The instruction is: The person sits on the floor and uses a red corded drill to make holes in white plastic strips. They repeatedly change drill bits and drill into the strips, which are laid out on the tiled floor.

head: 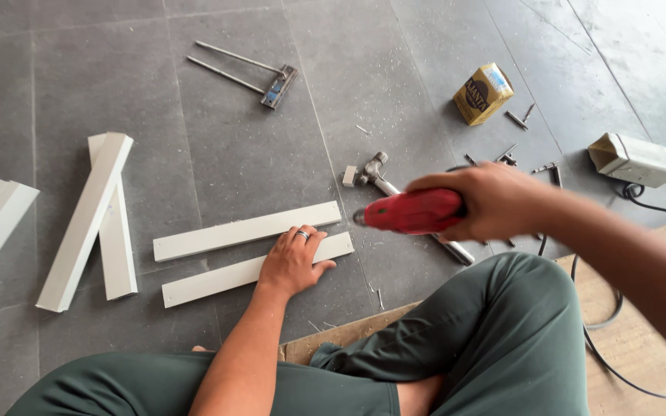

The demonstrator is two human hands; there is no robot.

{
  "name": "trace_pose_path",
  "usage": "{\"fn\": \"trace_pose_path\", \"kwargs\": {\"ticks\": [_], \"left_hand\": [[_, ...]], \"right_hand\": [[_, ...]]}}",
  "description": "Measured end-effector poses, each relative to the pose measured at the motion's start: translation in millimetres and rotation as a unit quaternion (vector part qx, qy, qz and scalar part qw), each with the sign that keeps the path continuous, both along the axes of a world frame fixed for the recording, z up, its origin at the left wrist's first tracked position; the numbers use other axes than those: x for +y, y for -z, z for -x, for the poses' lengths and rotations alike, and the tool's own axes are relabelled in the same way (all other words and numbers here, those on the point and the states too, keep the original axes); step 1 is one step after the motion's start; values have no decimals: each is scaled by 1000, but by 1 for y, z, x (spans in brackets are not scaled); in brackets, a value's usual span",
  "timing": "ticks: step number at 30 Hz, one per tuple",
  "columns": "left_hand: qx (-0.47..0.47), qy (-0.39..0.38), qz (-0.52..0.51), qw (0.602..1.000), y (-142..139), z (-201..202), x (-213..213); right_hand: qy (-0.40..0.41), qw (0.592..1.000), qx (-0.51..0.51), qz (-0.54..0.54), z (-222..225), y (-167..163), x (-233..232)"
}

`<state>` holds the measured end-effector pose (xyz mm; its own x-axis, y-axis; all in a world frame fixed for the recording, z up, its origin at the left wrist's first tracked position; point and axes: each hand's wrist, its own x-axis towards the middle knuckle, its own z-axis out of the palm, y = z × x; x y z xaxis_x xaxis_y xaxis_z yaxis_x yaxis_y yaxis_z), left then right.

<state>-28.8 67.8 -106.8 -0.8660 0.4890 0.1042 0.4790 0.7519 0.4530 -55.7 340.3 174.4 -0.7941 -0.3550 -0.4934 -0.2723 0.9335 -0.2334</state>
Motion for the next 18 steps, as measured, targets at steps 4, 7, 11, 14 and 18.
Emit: {"fn": "trace_pose_path", "kwargs": {"ticks": [4, 7, 11, 14, 18], "left_hand": [[-29, -100, -190, 976, -31, -5, 29], [-316, -80, -545, 773, -62, -2, 61], [-483, -141, -735, 454, -100, -18, 71], [-478, -208, -770, 367, -113, -27, 52], [-516, -258, -741, 344, -109, -29, 19]], "right_hand": [[85, 959, 215, 164, -66, 23, 20], [56, 902, 370, 214, -106, 59, 6], [14, 877, 417, 236, -138, 101, -28], [-45, 888, 397, 226, -146, 120, -49], [-66, 896, 358, 254, -149, 136, -67]]}}
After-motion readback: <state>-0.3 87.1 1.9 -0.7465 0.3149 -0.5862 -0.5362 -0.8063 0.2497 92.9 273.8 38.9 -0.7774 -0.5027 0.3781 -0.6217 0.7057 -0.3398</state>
